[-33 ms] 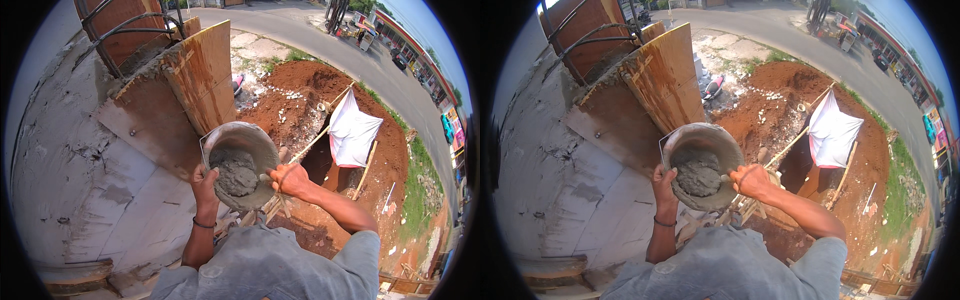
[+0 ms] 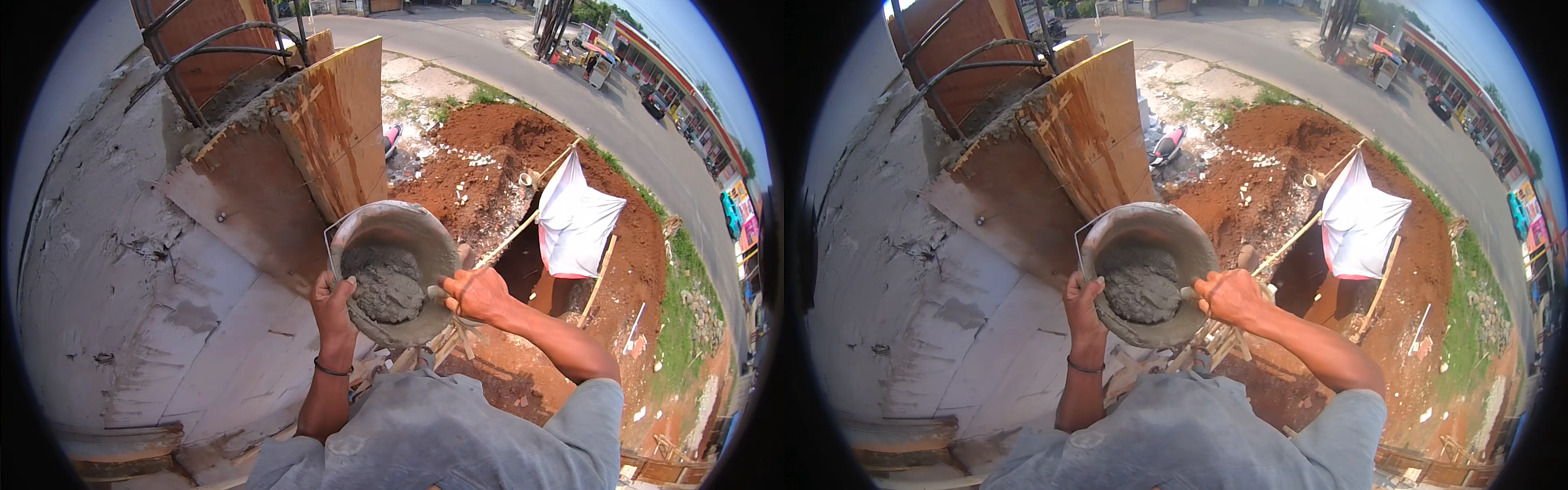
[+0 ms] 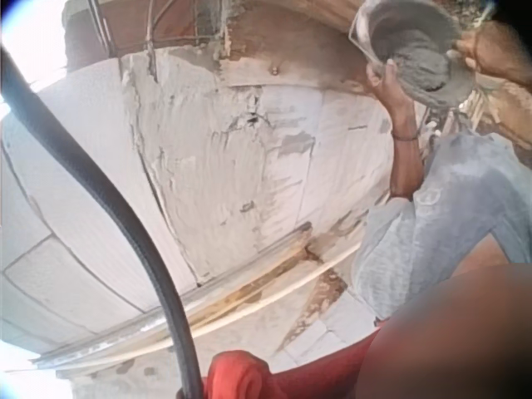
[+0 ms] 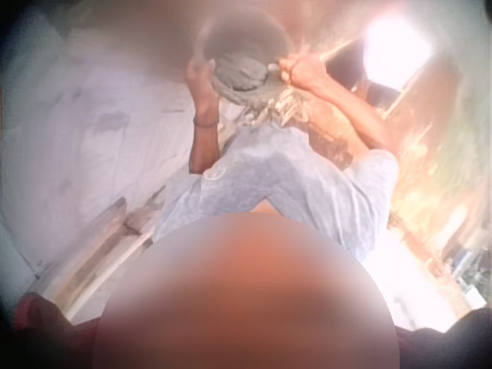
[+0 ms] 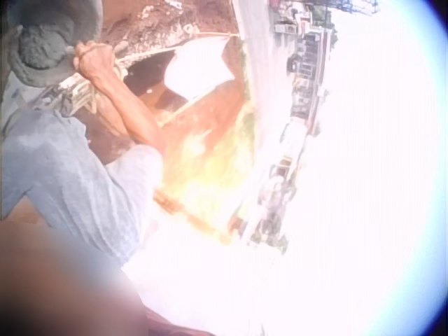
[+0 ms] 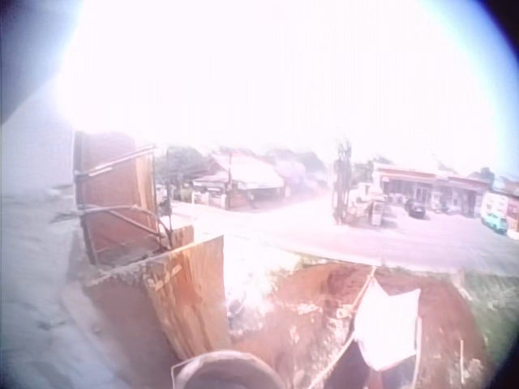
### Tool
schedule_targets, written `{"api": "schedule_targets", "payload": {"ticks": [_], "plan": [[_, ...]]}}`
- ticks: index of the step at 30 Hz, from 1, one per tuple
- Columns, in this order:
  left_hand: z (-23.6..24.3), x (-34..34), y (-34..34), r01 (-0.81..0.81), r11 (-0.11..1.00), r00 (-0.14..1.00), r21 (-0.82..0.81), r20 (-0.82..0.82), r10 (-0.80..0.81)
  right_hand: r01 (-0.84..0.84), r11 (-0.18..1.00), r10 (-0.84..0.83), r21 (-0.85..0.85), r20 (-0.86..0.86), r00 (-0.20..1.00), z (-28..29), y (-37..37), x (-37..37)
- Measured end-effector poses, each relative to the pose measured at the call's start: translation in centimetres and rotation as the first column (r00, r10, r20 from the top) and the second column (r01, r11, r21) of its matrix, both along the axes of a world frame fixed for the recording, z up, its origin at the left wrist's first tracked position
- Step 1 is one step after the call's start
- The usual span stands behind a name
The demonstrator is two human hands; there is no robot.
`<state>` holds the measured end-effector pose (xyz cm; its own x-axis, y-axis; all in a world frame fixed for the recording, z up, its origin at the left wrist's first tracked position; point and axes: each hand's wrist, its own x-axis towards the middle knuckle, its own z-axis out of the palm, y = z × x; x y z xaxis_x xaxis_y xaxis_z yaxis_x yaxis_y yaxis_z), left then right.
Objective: The person scoops wet cement from a bucket using a trowel and applies it to a vertical wall surface. The person repeatedly scoops and spreads the cement along the wall, smoothing the surface as they work.
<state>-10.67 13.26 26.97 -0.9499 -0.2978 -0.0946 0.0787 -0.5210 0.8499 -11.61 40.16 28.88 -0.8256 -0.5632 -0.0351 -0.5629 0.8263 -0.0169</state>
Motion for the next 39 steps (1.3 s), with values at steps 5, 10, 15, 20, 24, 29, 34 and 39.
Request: {"api": "schedule_targets", "payload": {"ticks": [5,10,15,20,24,29,34,39], "plan": [[2.1,0.8,-1.5,-0.008,0.974,1.000,0.227,-0.007,0.010,-0.001,1.000,0.000,0.019,0.035,0.999,7.0,0.6,-0.8],[3.9,0.5,-2.5,0.047,0.925,0.996,0.378,-0.084,-0.016,-0.014,1.000,0.014,-0.003,-0.045,0.999,16.4,0.8,-1.6],[3.9,0.2,-3.1,0.109,0.909,0.994,0.403,-0.071,-0.088,-0.008,1.000,0.009,0.005,-0.040,0.999,26.7,-0.2,-2.5],[2.9,0.1,-3.2,0.161,0.893,0.986,0.420,-0.104,-0.129,-0.012,1.000,0.012,0.008,-0.035,0.999,36.6,-3.1,-5.1],[2.5,0.5,-3.1,0.157,0.896,0.987,0.415,-0.044,-0.152,0.097,0.988,-0.098,0.120,0.002,0.995,43.0,-7.9,-9.4],[2.4,1.4,-2.3,0.124,0.924,0.988,0.362,0.036,-0.147,0.194,0.924,-0.194,0.331,-0.032,0.980,46.2,-18.9,-14.4],[1.2,2.0,-2.6,0.124,0.916,0.989,0.382,0.029,-0.146,0.259,0.863,-0.259,0.433,-0.059,0.964,46.3,-25.1,-15.8],[0.3,1.8,-2.6,0.116,0.907,0.991,0.404,0.012,-0.132,0.181,0.875,-0.105,0.448,-0.189,0.976,47.5,-21.4,-14.0]]}}
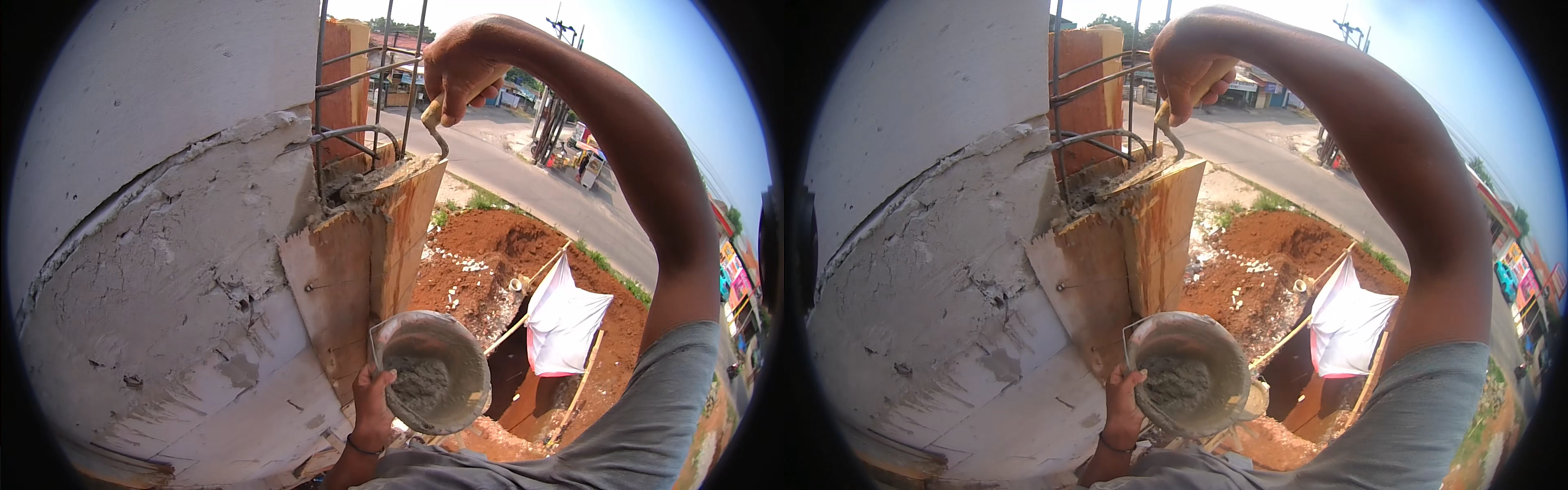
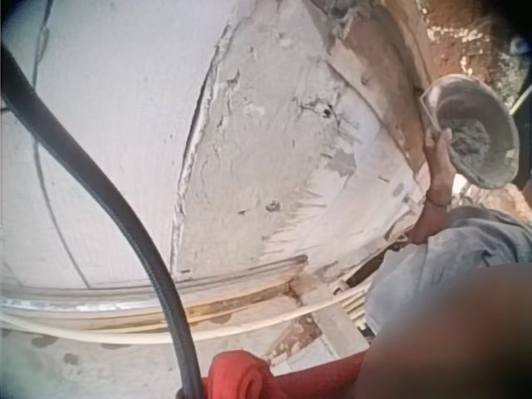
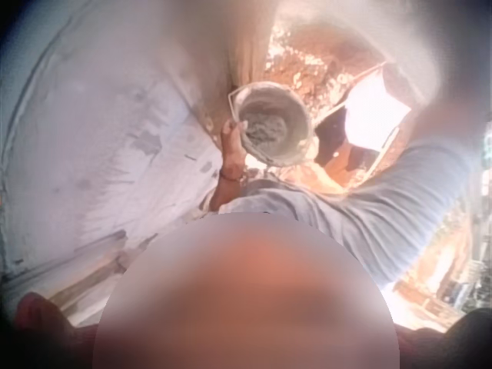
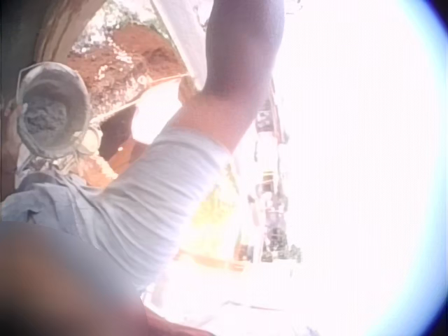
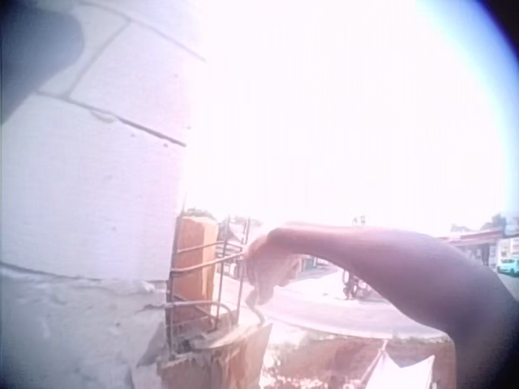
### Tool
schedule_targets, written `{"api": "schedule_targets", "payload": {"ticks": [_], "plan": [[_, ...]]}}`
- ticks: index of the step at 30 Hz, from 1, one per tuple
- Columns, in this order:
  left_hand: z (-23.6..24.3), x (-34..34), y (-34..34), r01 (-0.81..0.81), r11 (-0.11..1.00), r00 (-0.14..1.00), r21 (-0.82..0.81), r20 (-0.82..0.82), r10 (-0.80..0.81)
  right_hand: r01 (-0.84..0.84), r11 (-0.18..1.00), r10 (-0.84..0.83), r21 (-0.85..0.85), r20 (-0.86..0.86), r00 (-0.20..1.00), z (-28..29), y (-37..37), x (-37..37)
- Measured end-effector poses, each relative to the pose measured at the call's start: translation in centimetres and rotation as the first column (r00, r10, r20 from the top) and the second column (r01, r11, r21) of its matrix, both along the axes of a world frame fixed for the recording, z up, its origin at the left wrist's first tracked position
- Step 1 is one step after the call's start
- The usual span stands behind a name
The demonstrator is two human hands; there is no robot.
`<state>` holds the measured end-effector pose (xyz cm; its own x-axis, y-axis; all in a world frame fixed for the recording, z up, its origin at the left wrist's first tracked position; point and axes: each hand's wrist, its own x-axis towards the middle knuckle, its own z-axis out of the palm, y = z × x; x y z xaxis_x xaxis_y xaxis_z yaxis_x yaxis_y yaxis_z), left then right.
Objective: The person scoops wet cement from a bucket using a trowel and applies it to a vertical wall surface. The person repeatedly scoops and spreads the cement along the wall, smoothing the surface as they work.
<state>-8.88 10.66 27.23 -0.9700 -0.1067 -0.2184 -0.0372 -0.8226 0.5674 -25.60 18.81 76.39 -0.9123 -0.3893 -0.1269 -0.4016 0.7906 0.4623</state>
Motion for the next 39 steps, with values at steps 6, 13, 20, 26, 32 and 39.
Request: {"api": "schedule_targets", "payload": {"ticks": [6,13,20,26,32,39], "plan": [[0.0,-1.2,-0.5,-0.071,0.997,0.997,0.002,-0.010,0.071,-0.267,0.954,0.207,-0.135,-0.350,0.914,-5.8,9.6,8.2],[0.4,-1.4,-1.1,-0.148,0.988,0.988,-0.037,-0.051,0.146,-0.441,0.897,0.415,0.009,-0.362,0.835,-30.7,15.6,14.8],[3.4,-1.0,1.7,-0.061,0.960,0.989,-0.273,-0.148,0.021,-0.290,0.933,0.357,0.212,-0.450,0.819,-41.1,16.0,13.1],[4.0,-2.0,2.0,-0.034,0.890,0.980,-0.455,-0.191,-0.060,-0.510,0.857,0.489,0.070,-0.423,0.763,-40.6,14.8,15.4],[5.0,-1.6,3.1,-0.115,0.715,0.977,-0.690,-0.208,-0.043,-0.227,0.936,0.338,0.268,-0.511,0.790,-38.4,17.8,14.3],[7.3,-2.0,4.9,-0.153,0.608,0.954,-0.779,-0.277,-0.116,-0.424,0.891,0.454,0.163,-0.284,0.844,-42.2,18.9,12.2]]}}
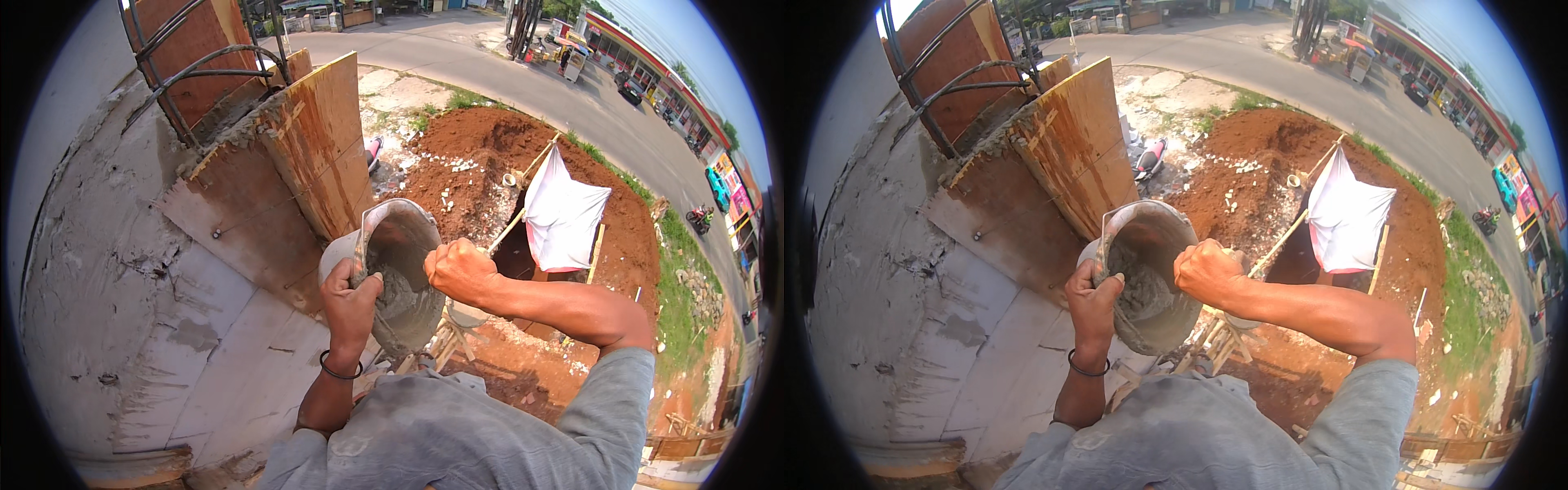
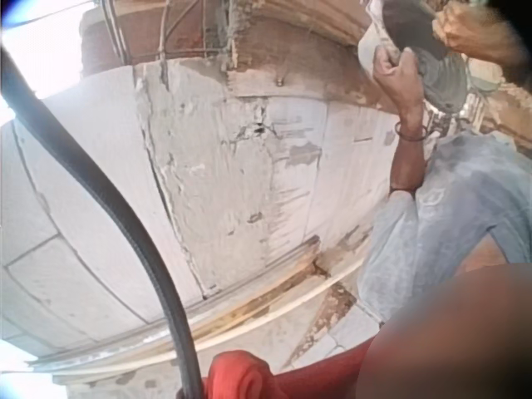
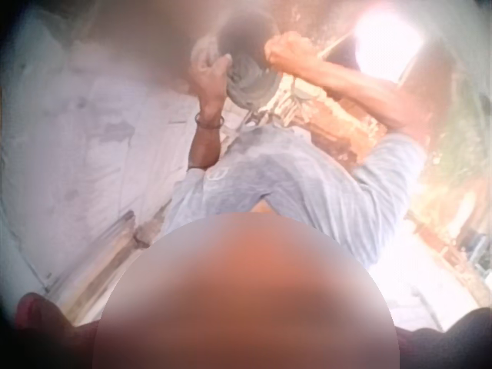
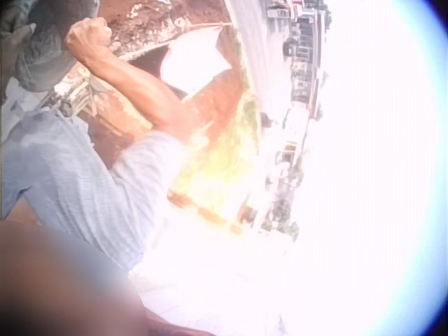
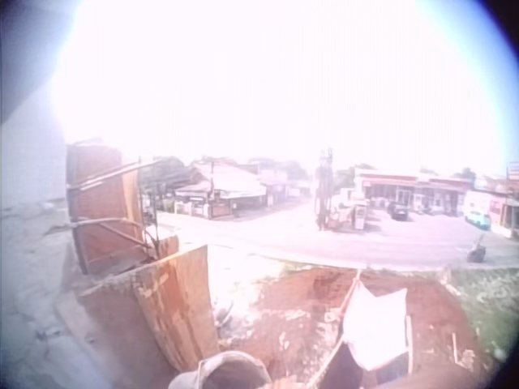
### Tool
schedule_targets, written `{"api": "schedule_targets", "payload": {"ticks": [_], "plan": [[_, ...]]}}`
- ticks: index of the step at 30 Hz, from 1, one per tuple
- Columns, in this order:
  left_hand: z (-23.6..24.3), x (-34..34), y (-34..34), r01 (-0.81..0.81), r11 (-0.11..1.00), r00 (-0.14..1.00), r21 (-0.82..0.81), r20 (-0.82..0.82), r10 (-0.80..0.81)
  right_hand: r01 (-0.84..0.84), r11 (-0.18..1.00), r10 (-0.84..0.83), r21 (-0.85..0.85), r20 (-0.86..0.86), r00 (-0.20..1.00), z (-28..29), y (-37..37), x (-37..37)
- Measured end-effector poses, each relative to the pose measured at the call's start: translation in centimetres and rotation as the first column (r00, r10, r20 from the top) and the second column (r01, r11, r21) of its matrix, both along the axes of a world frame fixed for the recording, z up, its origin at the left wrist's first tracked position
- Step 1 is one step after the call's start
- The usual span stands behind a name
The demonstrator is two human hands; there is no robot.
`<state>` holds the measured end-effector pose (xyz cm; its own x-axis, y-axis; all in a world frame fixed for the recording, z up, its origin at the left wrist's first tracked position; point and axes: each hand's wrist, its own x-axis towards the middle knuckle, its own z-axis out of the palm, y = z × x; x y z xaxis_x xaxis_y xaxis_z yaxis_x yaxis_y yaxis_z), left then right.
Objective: The person scoops wet cement from a bucket using a trowel and applies it to a vertical wall surface. The person repeatedly scoops and spreads the cement along the wall, smoothing the surface as they work.
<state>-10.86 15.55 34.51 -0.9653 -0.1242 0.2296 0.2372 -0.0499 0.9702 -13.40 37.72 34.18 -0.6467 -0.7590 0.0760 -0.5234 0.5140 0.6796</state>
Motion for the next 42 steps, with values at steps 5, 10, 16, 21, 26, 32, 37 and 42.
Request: {"api": "schedule_targets", "payload": {"ticks": [5,10,16,21,26,32,37,42], "plan": [[-0.5,-0.4,-0.6,0.029,0.997,1.000,0.077,0.006,-0.029,0.166,0.942,-0.038,-0.291,0.400,0.916,-2.0,1.8,-0.6],[-1.7,-0.3,-0.9,-0.079,0.959,0.996,0.273,0.056,0.066,0.269,0.879,-0.049,-0.394,0.485,0.873,-2.6,0.4,0.9],[-3.3,0.4,-1.5,-0.216,0.797,0.976,0.564,0.095,0.198,0.383,0.829,-0.064,-0.408,0.611,0.789,1.6,0.0,0.3],[-3.6,0.3,-4.6,-0.157,0.670,0.988,0.726,0.108,0.114,0.314,0.851,-0.087,-0.421,0.478,0.874,8.9,0.4,-0.1],[-1.8,0.2,-5.4,-0.089,0.555,0.994,0.827,0.108,-0.002,0.315,0.854,-0.107,-0.413,0.455,0.884,17.7,0.0,-0.7],[-0.1,-0.5,-5.8,0.023,0.418,0.988,0.908,0.045,-0.151,0.323,0.846,-0.084,-0.425,0.493,0.866,28.1,-2.3,-1.4],[-1.3,0.0,-6.5,0.049,0.414,0.971,0.909,0.053,-0.231,0.410,0.847,-0.153,-0.339,0.582,0.798,35.1,-5.5,-4.6],[-2.1,0.6,-6.5,0.034,0.435,0.967,0.900,0.080,-0.242,0.523,0.833,-0.345,-0.182,0.568,0.748,40.6,-12.1,-9.2]]}}
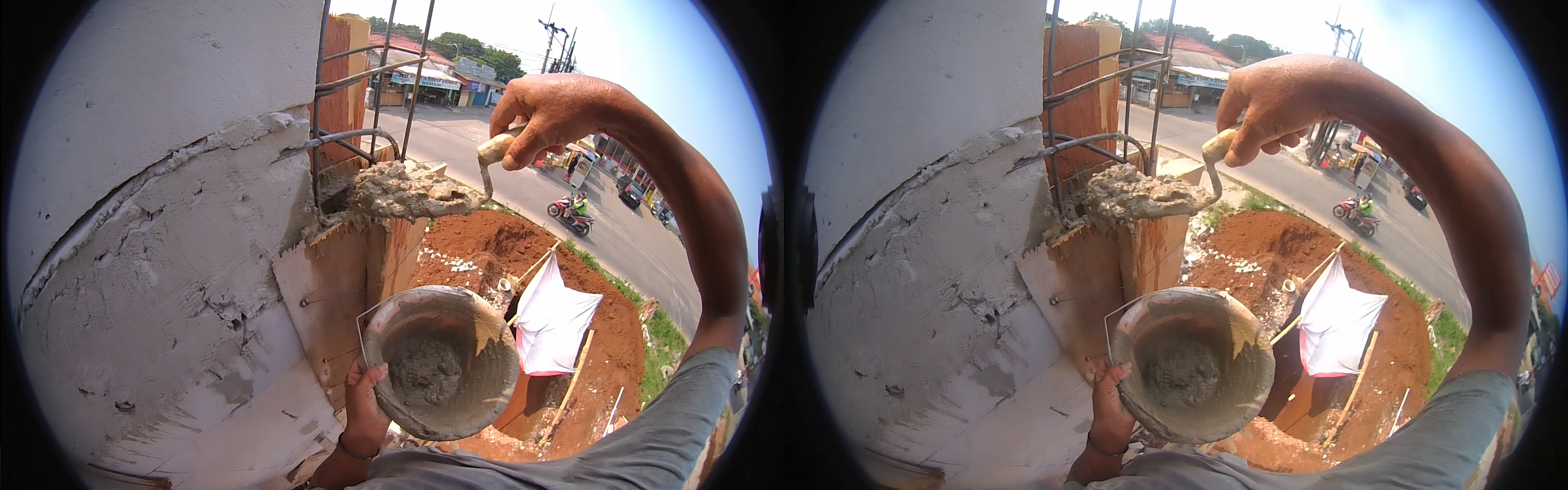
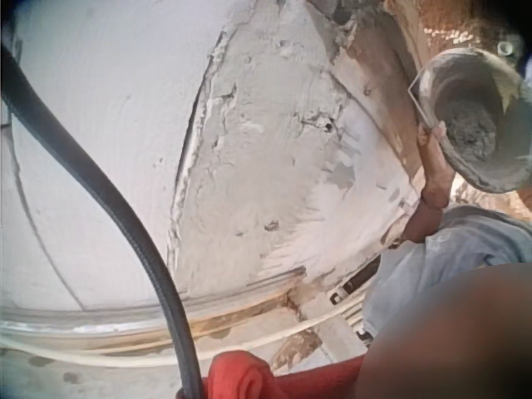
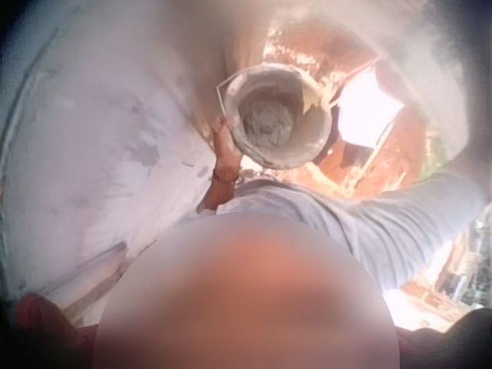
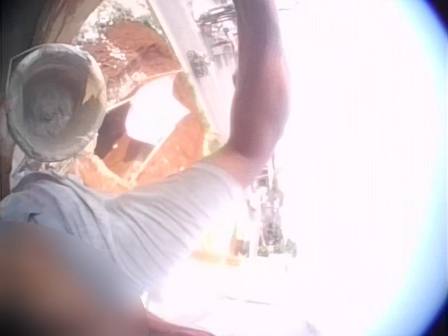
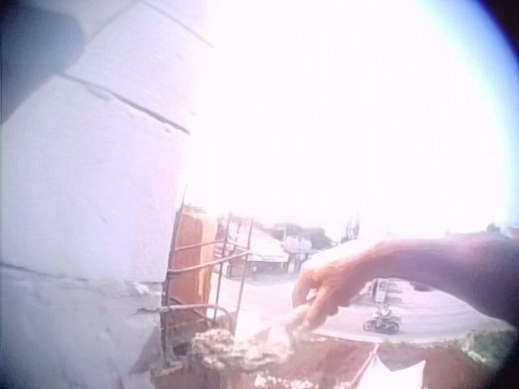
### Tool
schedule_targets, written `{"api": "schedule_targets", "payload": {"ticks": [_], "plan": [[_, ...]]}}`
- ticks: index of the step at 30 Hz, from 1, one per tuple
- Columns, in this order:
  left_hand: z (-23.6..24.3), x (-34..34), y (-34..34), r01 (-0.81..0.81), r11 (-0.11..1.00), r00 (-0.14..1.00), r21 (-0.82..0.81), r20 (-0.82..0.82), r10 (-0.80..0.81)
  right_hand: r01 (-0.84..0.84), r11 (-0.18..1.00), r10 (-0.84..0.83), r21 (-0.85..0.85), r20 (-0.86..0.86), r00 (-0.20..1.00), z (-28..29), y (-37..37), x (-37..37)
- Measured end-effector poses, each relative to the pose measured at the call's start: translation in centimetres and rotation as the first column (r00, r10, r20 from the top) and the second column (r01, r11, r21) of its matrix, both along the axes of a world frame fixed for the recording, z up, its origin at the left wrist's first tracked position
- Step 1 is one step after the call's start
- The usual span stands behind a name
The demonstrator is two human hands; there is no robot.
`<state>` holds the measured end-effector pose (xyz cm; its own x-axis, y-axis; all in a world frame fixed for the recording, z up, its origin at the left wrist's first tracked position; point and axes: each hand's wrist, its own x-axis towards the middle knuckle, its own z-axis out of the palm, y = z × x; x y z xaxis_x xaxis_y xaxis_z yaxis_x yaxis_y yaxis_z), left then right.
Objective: The person scoops wet cement from a bucket using a trowel and applies it to a vertical wall surface. The person repeatedly scoops and spreads the cement along the wall, smoothing the surface as they work.
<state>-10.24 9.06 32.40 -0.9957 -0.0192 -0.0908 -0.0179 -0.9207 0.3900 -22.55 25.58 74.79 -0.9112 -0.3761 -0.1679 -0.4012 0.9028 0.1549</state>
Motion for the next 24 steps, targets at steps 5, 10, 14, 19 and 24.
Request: {"api": "schedule_targets", "payload": {"ticks": [5,10,14,19,24], "plan": [[-0.7,0.3,0.3,0.034,0.998,0.995,-0.045,0.097,-0.029,0.006,0.973,0.005,0.231,-0.050,0.999,-0.1,-9.8,-4.5],[-1.6,0.2,0.0,0.013,0.999,0.997,-0.043,0.073,-0.010,0.062,0.918,-0.016,0.393,-0.119,0.993,1.2,-12.6,-4.9],[-2.1,0.0,-0.2,-0.007,0.997,0.993,-0.080,0.117,0.017,0.013,0.911,0.029,0.412,-0.096,0.995,2.4,-9.5,-3.4],[-3.0,-1.1,-0.6,-0.049,0.998,0.999,-0.046,-0.011,0.049,-0.041,0.972,0.106,0.231,-0.280,0.954,-0.5,-1.0,2.9],[-3.2,-1.6,-0.2,-0.074,0.989,0.994,-0.125,0.071,0.083,-0.163,0.906,0.354,0.391,-0.487,0.798,-17.7,4.8,10.4]]}}
